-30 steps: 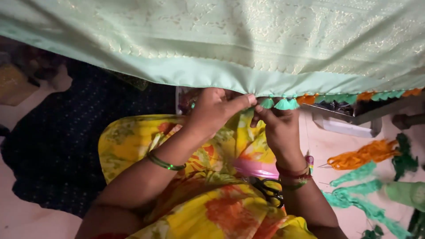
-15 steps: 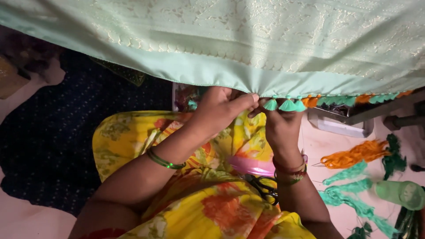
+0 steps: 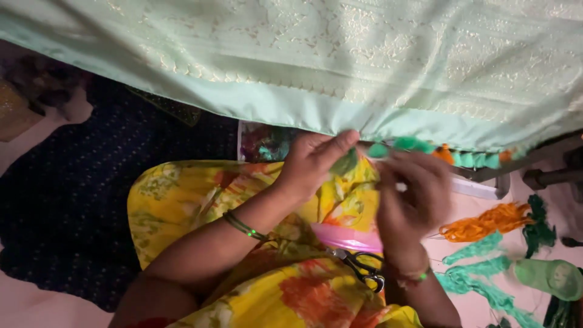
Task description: Attaching decorative tassels to the border of a saree.
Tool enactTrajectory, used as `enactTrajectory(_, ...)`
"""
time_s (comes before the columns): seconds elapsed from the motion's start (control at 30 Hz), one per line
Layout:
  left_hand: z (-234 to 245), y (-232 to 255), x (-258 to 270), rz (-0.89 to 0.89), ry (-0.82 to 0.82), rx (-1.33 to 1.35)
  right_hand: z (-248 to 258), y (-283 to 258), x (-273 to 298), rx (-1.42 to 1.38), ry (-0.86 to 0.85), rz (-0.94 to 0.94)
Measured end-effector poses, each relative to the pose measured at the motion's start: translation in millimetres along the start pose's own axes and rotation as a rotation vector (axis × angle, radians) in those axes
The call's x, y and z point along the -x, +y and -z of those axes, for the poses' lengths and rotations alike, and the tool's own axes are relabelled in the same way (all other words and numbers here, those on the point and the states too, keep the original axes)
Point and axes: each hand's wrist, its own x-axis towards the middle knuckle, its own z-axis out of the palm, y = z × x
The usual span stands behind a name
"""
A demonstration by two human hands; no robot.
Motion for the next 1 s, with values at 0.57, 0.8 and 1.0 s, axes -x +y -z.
enactTrajectory(0.57, -16.6, 10.7, 1.5, 0.010, 0.209, 0.091, -28.4, -11.9, -26.1, 0.364, -0.149, 0.515)
enactTrajectory(0.8, -32.6, 24.3, 8.7, -0.043, 0.125, 0.189, -22.2, 20.9, -44.4, -0.919, 0.002, -0.407)
enactTrajectory(1.0, -20.1, 19.4, -3.0, -0.026, 0.139, 0.167, -25.9, 10.3, -46.2, -0.774, -0.053, -0.378)
